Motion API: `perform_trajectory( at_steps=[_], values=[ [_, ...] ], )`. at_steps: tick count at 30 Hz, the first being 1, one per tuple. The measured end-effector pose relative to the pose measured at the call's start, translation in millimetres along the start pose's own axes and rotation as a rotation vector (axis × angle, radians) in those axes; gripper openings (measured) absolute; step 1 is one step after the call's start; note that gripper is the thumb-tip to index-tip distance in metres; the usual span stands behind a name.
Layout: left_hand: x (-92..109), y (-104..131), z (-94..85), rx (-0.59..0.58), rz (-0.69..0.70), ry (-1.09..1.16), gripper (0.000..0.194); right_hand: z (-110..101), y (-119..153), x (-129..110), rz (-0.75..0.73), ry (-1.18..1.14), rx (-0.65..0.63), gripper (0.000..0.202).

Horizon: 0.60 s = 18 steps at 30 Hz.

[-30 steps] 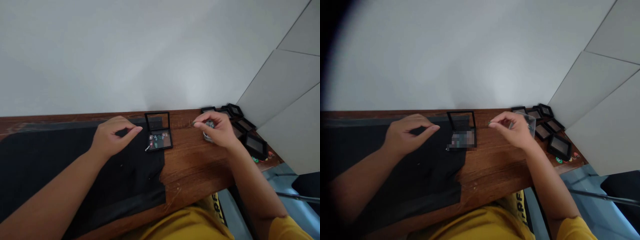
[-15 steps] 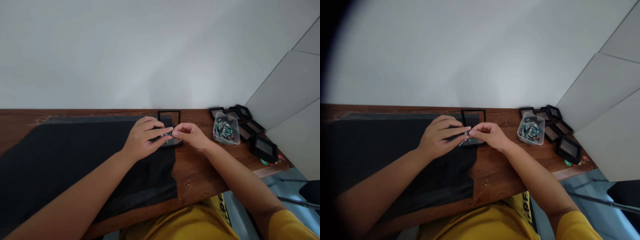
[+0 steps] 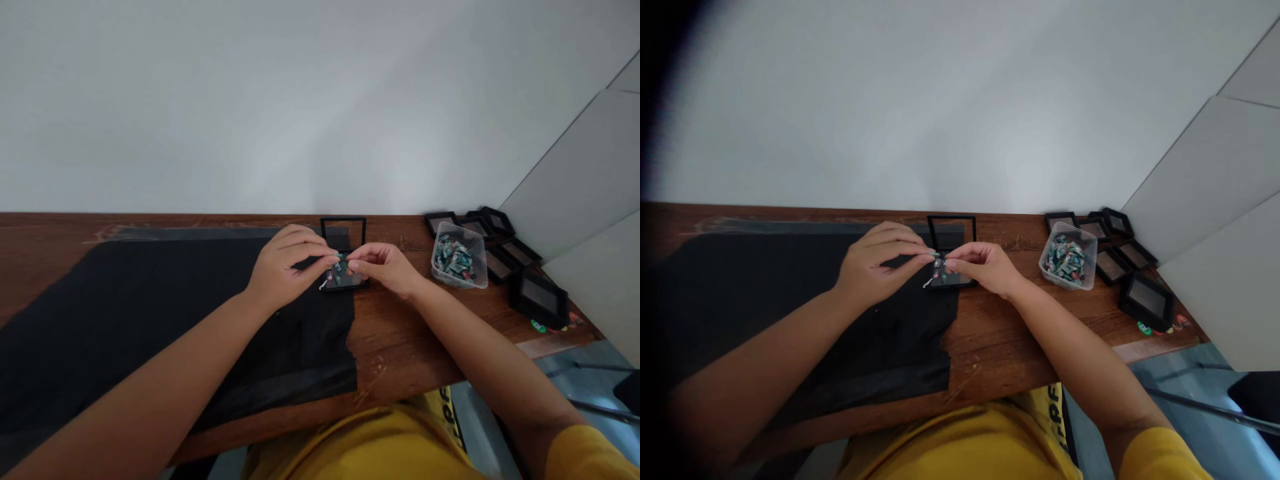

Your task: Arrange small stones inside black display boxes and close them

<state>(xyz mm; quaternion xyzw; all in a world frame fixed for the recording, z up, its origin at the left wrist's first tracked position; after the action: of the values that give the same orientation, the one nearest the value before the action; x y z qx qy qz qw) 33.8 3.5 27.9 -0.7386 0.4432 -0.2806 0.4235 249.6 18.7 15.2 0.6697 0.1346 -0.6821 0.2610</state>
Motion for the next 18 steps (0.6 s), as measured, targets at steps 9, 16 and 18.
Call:
perform_trajectory(
  at_steps=[9,16,18],
  values=[
    [-8.8,3.1,-6.1,0.067,-0.07,-0.043,0.015,-4.3,-8.7,20.0,0.028,0.224,0.132,0.025],
    [-8.2,2.5,-5.5,-0.008,-0.124,-0.032,0.02,-3.5,-6.9,18.2,0.085,0.327,0.208,0.025],
    [-7.7,2.0,-5.6,-0.021,-0.134,-0.031,0.021,-3.5,-8.1,20.0,0.084,0.33,0.218,0.023]
  ],
)
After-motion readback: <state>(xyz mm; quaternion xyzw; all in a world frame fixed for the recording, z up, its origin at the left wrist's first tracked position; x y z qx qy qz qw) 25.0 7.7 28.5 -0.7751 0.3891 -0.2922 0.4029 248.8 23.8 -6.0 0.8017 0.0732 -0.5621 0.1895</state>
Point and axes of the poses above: each hand's wrist, its own y-axis away from the middle knuckle, its own z-axis out of the palm, x = y × z, the point moved 1 cm from there along -y, towards the middle knuckle, and after that the axes turned 13 degrees about z, right-handed, at the moved point
